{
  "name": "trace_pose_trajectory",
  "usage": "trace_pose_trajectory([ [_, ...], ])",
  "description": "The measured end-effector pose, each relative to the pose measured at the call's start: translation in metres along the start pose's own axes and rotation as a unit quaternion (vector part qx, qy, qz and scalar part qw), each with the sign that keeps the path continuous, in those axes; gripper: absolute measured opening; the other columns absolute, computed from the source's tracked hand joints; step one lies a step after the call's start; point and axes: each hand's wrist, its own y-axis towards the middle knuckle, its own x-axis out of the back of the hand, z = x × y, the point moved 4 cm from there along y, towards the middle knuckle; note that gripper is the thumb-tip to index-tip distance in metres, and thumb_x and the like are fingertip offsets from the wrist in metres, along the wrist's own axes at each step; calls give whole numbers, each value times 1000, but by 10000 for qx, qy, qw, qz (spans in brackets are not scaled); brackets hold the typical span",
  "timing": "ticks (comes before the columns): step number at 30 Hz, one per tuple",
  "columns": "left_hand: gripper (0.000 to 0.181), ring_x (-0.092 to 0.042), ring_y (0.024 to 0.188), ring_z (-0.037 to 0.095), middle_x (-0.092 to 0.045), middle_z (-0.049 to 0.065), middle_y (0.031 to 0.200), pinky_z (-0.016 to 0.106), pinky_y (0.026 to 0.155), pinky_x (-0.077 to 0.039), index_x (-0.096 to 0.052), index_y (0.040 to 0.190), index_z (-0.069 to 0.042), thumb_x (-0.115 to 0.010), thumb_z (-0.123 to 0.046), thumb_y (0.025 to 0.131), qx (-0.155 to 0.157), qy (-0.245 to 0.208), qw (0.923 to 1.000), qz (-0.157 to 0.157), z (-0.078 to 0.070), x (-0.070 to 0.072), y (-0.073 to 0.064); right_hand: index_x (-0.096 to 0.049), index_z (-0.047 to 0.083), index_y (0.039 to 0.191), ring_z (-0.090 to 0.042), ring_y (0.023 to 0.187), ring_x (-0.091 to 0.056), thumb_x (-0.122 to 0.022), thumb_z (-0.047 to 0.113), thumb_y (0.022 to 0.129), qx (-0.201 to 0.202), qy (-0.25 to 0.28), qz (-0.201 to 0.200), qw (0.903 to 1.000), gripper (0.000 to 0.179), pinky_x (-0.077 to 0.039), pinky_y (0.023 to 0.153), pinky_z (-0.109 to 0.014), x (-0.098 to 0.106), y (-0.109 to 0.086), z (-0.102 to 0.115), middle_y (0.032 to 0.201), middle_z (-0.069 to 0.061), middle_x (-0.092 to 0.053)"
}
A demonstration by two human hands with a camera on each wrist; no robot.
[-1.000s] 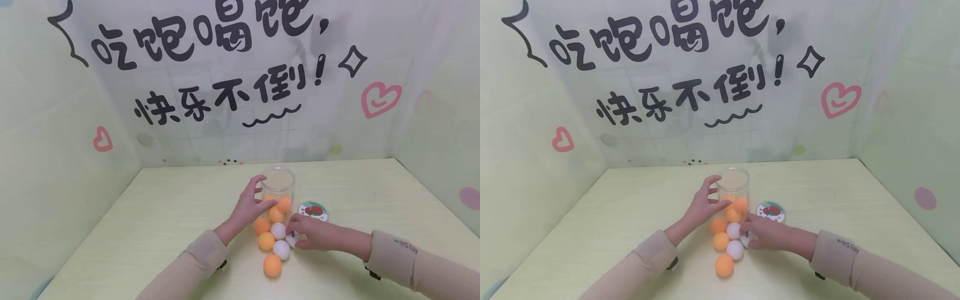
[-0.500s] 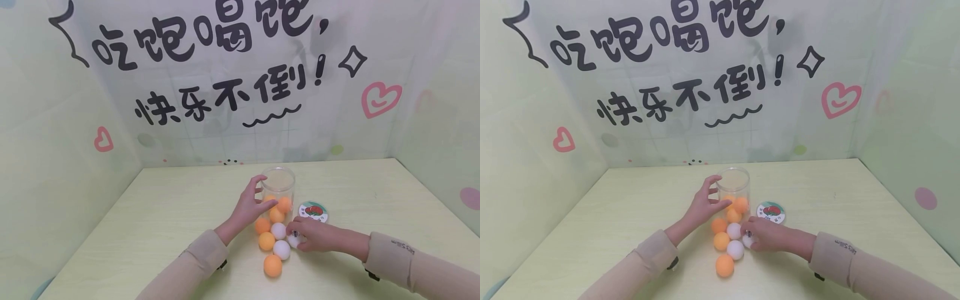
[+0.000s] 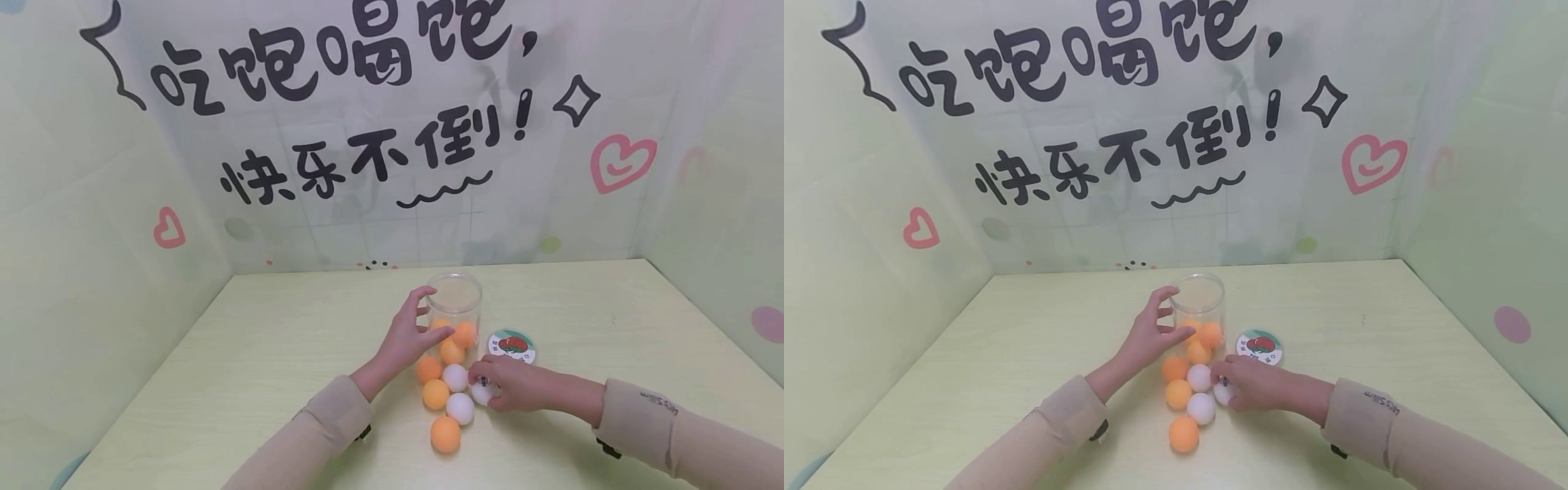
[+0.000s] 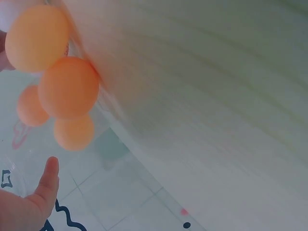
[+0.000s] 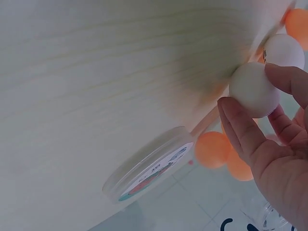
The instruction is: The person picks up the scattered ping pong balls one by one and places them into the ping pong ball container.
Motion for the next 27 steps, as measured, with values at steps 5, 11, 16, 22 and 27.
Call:
trace_pose_trajectory([
  [5, 65, -47, 120, 31, -34, 6, 142, 41, 89, -48, -34, 132, -18, -71, -25, 80, -1, 2, 10000, 9, 0, -1, 0, -58, 9, 102, -4, 77, -45, -69, 5, 75, -4, -47, -40, 10000, 30, -44, 67, -19, 4, -2, -2, 92, 6, -54],
  [11, 64, -47, 120, 31, -34, 6, 143, 41, 89, -48, -34, 132, -18, -71, -25, 80, -44, -35, 10000, 6, -1, 0, 0, -59, 7, 103, -6, 81, -48, -68, 5, 75, -62, -87, -102, 9999, 30, -46, 70, -22, 11, -4, -2, 96, 4, -56],
  [16, 64, -47, 119, 31, -34, 6, 142, 40, 88, -49, -34, 132, -18, -71, -25, 80, -71, -38, 10000, -9, 0, -1, 0, -59, 6, 102, -6, 80, -47, -68, 4, 75, 81, -265, -192, 9994, 29, -46, 69, -21, 19, -5, 1, 94, 5, -56],
  [22, 64, -48, 119, 31, -35, 6, 142, 41, 88, -49, -35, 131, -18, -71, -25, 80, -72, -50, 10000, -31, 1, -1, 1, -59, 7, 99, -4, 74, -46, -69, 2, 73, 388, -580, -390, 9968, 29, -43, 65, -20, 28, -6, 4, 88, 7, -55],
  [27, 64, -48, 119, 31, -35, 6, 142, 41, 89, -49, -35, 131, -18, -71, -25, 80, -58, -49, 10000, -23, 1, -1, 1, -59, 6, 102, -8, 78, -46, -68, 3, 74, 125, -494, -302, 9982, 29, -43, 66, -22, 36, -6, 6, 91, 3, -55],
])
